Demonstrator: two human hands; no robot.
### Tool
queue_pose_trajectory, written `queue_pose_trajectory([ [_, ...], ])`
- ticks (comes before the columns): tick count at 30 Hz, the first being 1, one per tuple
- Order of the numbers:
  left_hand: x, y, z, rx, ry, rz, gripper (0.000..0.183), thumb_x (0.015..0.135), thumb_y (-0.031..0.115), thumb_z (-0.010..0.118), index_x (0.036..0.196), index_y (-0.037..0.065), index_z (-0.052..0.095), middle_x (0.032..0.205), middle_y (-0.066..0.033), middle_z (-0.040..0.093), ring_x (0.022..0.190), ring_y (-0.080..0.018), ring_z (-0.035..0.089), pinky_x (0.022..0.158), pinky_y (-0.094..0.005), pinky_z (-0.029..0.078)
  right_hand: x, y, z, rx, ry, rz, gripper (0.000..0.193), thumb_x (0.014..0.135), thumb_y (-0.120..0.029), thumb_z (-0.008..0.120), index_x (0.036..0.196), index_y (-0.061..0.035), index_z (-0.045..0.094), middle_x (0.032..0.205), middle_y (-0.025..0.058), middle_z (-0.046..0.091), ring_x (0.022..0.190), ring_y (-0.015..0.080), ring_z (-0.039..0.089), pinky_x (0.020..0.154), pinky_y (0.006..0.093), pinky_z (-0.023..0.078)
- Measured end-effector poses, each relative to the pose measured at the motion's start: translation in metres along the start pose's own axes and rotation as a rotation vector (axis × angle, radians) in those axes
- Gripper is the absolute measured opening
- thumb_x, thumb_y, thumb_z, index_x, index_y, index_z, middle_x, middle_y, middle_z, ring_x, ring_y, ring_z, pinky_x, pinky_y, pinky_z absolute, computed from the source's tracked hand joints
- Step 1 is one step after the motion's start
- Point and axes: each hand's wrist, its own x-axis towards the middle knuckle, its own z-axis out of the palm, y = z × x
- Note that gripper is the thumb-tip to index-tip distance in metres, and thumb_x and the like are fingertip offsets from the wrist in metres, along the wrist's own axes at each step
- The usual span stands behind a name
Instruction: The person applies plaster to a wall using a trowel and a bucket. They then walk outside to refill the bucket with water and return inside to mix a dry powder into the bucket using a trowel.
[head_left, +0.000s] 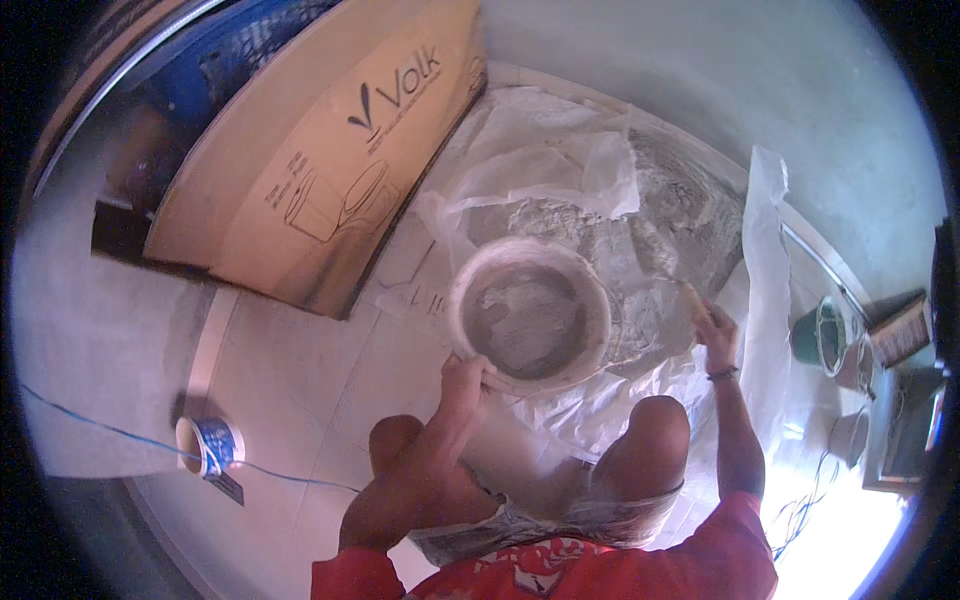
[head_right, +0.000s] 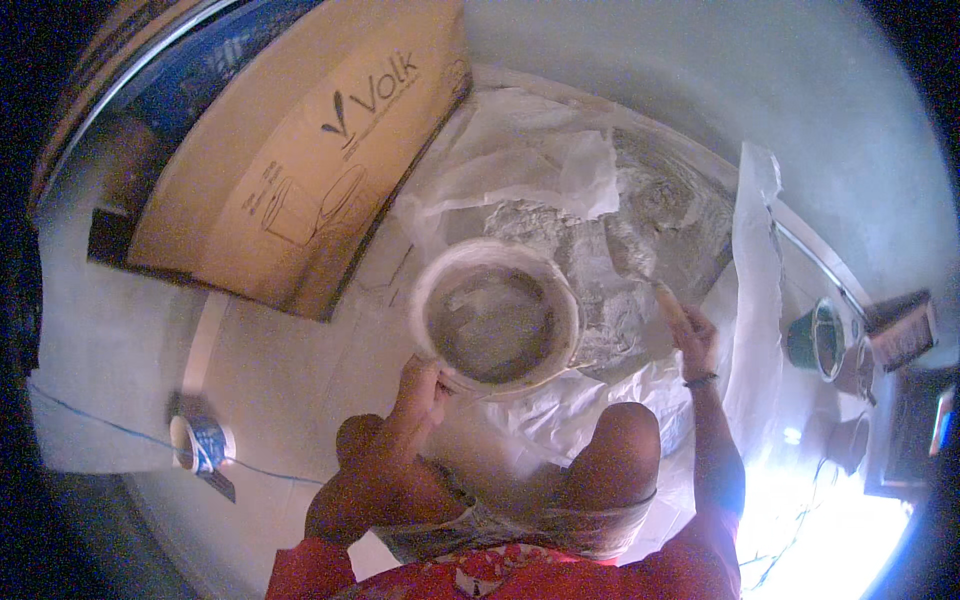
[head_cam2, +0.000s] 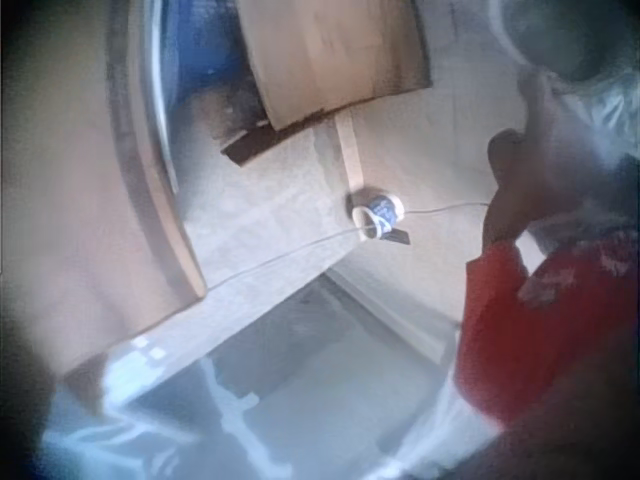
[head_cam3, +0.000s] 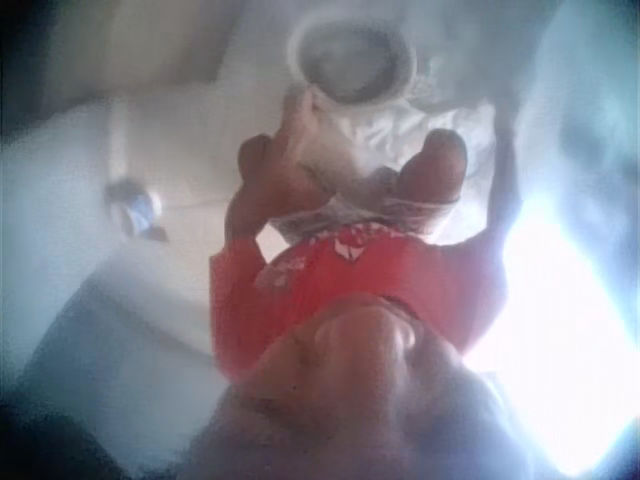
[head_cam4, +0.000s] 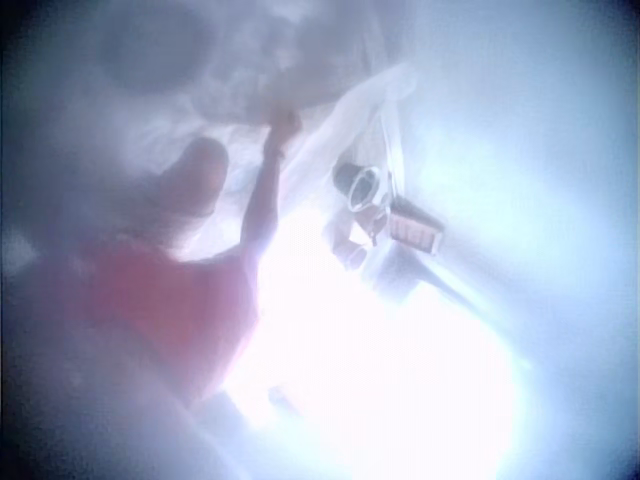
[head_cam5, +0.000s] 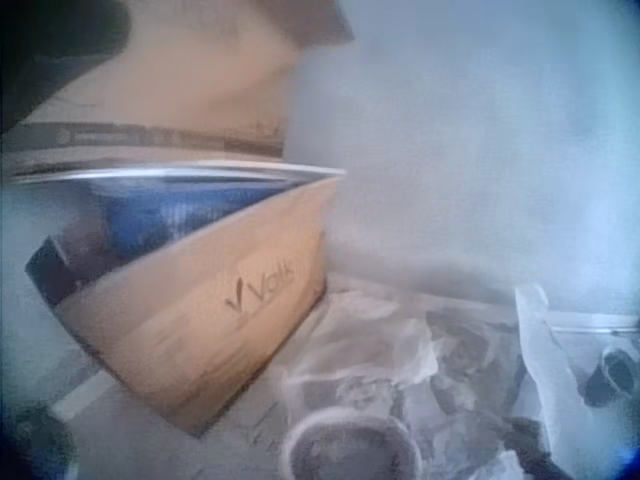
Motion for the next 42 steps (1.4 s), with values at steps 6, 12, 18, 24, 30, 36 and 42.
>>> queue_pose_trajectory([
  [6, 0.0, -0.006, 0.002, -0.032, -0.033, -0.004, 0.039, 0.063, -0.007, 0.051, 0.101, 0.001, 0.048, 0.078, -0.0054, 0.05, 0.058, -0.0138, 0.049, 0.043, -0.0269, 0.037, -0.03, -0.131, 0.005, -0.119, -0.121, -0.088, 0.035, 0.075, -0.018, 0.067, 0.104, 0.002, 0.06, 0.07, 0.001, 0.057, 0.051, 0.0045, 0.044, 0.044, 0.0192, 0.035],
  [12, -0.018, 0.002, 0.02, 0.044, -0.018, 0.0, 0.033, 0.063, 0.001, 0.055, 0.095, 0.005, 0.048, 0.075, -0.0047, 0.051, 0.062, -0.0174, 0.051, 0.049, -0.0317, 0.043, -0.048, -0.198, 0.043, -0.406, -0.429, -0.007, 0.032, 0.073, -0.012, 0.066, 0.101, 0.0033, 0.061, 0.072, 0.0054, 0.062, 0.05, 0.0057, 0.049, 0.042, 0.0194, 0.037],
  [18, -0.008, -0.014, 0.014, 0.044, -0.056, 0.008, 0.032, 0.061, 0.002, 0.056, 0.093, 0.006, 0.05, 0.072, -0.004, 0.05, 0.055, -0.0164, 0.049, 0.044, -0.0306, 0.042, -0.058, -0.206, 0.111, -0.664, -0.715, -0.325, 0.029, 0.084, -0.024, 0.06, 0.108, -0.0077, 0.061, 0.076, 0.0068, 0.065, 0.064, 0.0081, 0.058, 0.059, 0.0246, 0.048],
  [24, -0.01, -0.015, 0.012, 0.05, -0.097, 0.007, 0.036, 0.061, 0.002, 0.054, 0.097, 0.004, 0.049, 0.072, -0.0048, 0.05, 0.057, -0.0174, 0.051, 0.044, -0.0317, 0.046, -0.047, -0.202, 0.077, -0.545, -0.533, -0.089, 0.028, 0.083, -0.022, 0.062, 0.104, -0.0039, 0.063, 0.068, 0.0042, 0.062, 0.055, 0.0067, 0.053, 0.048, 0.0223, 0.043],
  [30, -0.006, -0.018, 0.005, 0.071, -0.109, 0.045, 0.038, 0.061, 0.002, 0.053, 0.098, 0.004, 0.048, 0.073, -0.0052, 0.05, 0.057, -0.017, 0.052, 0.045, -0.032, 0.046, -0.054, -0.218, 0.057, -0.562, -0.487, -0.023, 0.03, 0.076, -0.015, 0.066, 0.102, 0.0008, 0.062, 0.067, 0.0027, 0.059, 0.049, 0.0039, 0.047, 0.041, 0.019, 0.037],
  [36, -0.018, -0.008, 0.012, 0.077, -0.087, 0.022, 0.039, 0.059, 0.001, 0.053, 0.098, 0.005, 0.049, 0.075, -0.0039, 0.05, 0.057, -0.0153, 0.049, 0.045, -0.0279, 0.042, -0.046, -0.228, 0.038, -0.76, -0.834, -0.584, 0.031, 0.071, -0.005, 0.065, 0.102, -0.0006, 0.062, 0.081, 0.0061, 0.063, 0.069, 0.0126, 0.056, 0.058, 0.0275, 0.045],
  [42, -0.02, -0.009, 0.006, 0.03, -0.068, -0.007, 0.038, 0.059, 0.002, 0.054, 0.096, 0.006, 0.049, 0.076, -0.0035, 0.049, 0.058, -0.0154, 0.048, 0.044, -0.0282, 0.039, -0.052, -0.225, 0.035, -1.08, -0.713, -0.918, 0.04, 0.065, -0.001, 0.064, 0.105, -0.0066, 0.063, 0.095, 0.0083, 0.064, 0.086, 0.0198, 0.059, 0.067, 0.0294, 0.046],
])
